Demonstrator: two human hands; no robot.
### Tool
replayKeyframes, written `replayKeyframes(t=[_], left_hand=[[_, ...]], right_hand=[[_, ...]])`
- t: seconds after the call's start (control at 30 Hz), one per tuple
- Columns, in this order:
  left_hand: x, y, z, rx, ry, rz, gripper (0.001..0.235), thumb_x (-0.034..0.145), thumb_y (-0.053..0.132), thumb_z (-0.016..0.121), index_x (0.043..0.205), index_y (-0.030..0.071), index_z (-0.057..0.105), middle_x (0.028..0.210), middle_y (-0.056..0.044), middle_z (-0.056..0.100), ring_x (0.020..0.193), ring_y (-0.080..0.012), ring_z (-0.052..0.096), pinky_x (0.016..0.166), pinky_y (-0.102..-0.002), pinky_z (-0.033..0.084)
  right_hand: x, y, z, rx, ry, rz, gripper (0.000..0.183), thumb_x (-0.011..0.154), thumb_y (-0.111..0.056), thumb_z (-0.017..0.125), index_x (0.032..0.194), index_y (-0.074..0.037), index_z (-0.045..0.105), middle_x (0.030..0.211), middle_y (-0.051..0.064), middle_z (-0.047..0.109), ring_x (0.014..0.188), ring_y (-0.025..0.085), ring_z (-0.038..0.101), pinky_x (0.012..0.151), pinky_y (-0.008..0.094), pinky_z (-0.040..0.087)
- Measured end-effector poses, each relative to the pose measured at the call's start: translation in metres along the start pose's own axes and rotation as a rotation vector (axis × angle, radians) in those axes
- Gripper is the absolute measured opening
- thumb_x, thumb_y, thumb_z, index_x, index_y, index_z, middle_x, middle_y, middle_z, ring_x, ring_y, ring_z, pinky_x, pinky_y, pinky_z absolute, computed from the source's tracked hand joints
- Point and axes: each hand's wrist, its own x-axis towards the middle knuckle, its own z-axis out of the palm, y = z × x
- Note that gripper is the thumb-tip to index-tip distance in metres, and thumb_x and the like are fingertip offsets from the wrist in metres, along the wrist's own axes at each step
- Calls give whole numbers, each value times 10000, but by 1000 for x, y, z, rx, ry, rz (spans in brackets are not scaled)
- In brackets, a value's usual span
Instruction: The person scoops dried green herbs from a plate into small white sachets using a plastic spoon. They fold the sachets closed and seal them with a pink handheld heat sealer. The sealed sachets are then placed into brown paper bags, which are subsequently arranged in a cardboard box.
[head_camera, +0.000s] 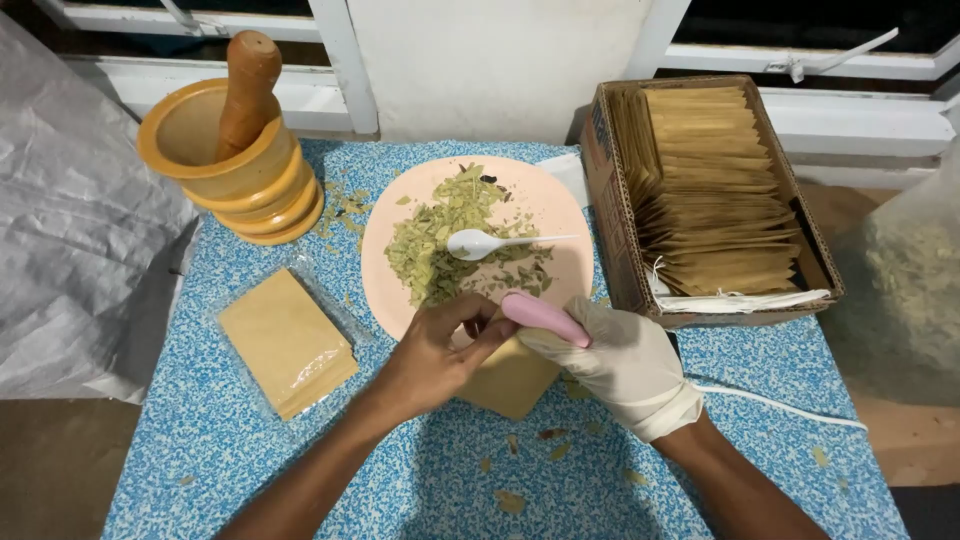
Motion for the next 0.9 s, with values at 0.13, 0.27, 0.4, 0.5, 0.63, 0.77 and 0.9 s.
replayKeyframes(t=[0.13, 0.27, 0.4, 0.5, 0.63, 0.77, 0.9], left_hand=[[2, 5, -2, 10, -4, -32, 232, 1078, 231, 730, 963, 30, 735, 748, -166, 724, 765, -284, 715, 732, -421, 573], [2, 5, -4, 10, -29, -52, 227, 1082, 228, 710, 963, 38, 748, 747, -165, 738, 763, -271, 722, 724, -415, 570], [1, 0, -4, 10, -36, -72, 233, 1084, 235, 707, 959, 46, 759, 743, -149, 743, 766, -261, 729, 721, -401, 560], [2, -2, -5, 25, -28, -28, 212, 1086, 213, 709, 965, 46, 759, 749, -154, 745, 757, -273, 738, 730, -400, 575], [4, 4, -6, 19, -42, -40, 212, 1093, 203, 691, 979, 39, 763, 770, -159, 757, 784, -271, 748, 745, -403, 576], [3, 2, -6, 2, -44, -47, 207, 1097, 184, 681, 986, 27, 761, 777, -170, 756, 791, -286, 757, 753, -411, 582], [3, -3, -5, 7, -50, -58, 227, 1106, 199, 668, 1003, 14, 750, 807, -182, 744, 823, -311, 752, 799, -435, 601]], right_hand=[[2, -18, -13, 61, -99, 178, 492, 905, -569, 859, 744, -171, 621, 535, 84, 551, 466, 292, 615, 560, 356, 576], [4, -5, -9, 268, -55, 204, 449, 907, -447, 904, 735, -129, 638, 512, 58, 551, 457, 190, 570, 562, 297, 569], [10, -25, -20, 317, -65, 237, 422, 890, -398, 923, 747, -89, 674, 511, 83, 595, 448, 222, 597, 571, 301, 589], [5, -13, -15, 219, -70, 300, 445, 877, -453, 937, 744, -108, 688, 520, 102, 601, 459, 248, 604, 586, 305, 570], [10, -22, -19, 300, -59, 318, 440, 868, -419, 937, 753, -82, 679, 533, 105, 592, 489, 247, 584, 614, 331, 573], [7, -19, -14, 148, -121, 351, 386, 828, -482, 939, 765, -170, 721, 541, 60, 581, 490, 247, 627, 594, 328, 570], [5, -13, -14, 178, -18, 276, 441, 874, -446, 936, 706, -132, 675, 505, 82, 620, 439, 232, 609, 560, 276, 563]])
